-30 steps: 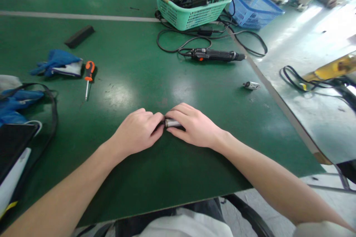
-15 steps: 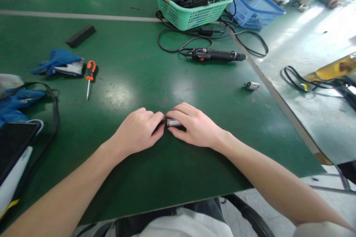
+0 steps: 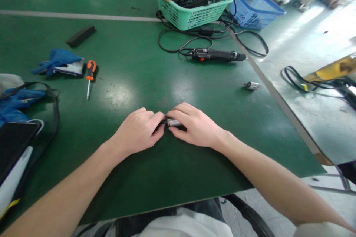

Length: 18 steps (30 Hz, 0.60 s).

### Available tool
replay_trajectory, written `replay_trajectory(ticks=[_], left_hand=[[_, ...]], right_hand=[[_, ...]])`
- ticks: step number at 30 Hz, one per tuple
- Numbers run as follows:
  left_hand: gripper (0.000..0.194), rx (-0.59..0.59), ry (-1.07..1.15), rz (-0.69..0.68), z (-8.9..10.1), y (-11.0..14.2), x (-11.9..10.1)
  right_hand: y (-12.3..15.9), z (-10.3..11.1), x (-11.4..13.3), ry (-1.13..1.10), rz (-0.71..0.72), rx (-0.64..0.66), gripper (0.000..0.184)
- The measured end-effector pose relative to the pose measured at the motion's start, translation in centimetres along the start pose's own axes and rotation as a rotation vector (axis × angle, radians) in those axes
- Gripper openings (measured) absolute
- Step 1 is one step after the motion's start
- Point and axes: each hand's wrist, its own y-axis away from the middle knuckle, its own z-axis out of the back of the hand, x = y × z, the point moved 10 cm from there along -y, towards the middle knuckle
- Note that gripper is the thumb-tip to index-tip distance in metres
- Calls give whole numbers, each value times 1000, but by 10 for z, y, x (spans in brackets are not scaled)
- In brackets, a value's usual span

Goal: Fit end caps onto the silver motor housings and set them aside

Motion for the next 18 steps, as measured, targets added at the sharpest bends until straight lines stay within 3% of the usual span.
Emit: replay_trajectory(ticks=[18], left_hand=[[21,-8,-2,-3,3,0,-1]], right_hand=[[1,0,-1,-9,-7,4,24]])
